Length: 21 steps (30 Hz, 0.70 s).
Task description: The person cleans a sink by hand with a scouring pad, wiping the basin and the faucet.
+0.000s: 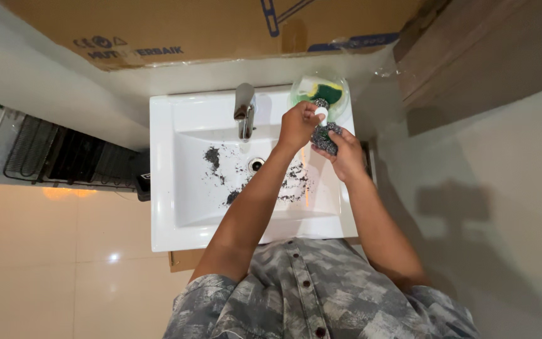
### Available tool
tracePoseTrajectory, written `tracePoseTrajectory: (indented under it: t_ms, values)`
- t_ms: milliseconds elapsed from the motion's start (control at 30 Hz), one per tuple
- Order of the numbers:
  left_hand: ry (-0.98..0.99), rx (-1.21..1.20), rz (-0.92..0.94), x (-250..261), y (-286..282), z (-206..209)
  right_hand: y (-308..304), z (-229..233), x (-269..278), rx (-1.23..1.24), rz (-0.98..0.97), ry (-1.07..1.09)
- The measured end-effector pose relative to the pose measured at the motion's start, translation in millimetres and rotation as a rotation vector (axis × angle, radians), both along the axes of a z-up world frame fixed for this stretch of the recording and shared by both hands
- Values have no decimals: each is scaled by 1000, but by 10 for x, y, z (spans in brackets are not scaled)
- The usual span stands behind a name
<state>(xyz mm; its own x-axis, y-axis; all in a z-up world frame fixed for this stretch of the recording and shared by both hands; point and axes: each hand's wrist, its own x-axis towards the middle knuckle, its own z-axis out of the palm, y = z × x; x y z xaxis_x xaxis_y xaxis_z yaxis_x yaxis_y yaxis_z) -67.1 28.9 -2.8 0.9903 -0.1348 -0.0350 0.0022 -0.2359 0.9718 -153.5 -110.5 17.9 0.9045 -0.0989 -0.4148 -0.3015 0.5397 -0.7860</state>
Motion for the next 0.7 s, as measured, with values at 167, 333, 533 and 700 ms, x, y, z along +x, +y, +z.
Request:
tracePoseTrajectory:
  t_ms: [167,333,533,700]
  values:
    - [40,-37,79,-235,32,152,-32,63,-89,153,-6,-25]
    - [-48,-88,107,-500,246,35,21,-21,-220,44,30,-37]
    - [246,-85,-26,-1011,773,-307,231,-290,-430,-219,140,24]
    - [341,18,-91,-1406,1101,-908,451,-431,-566,-306,294,151]
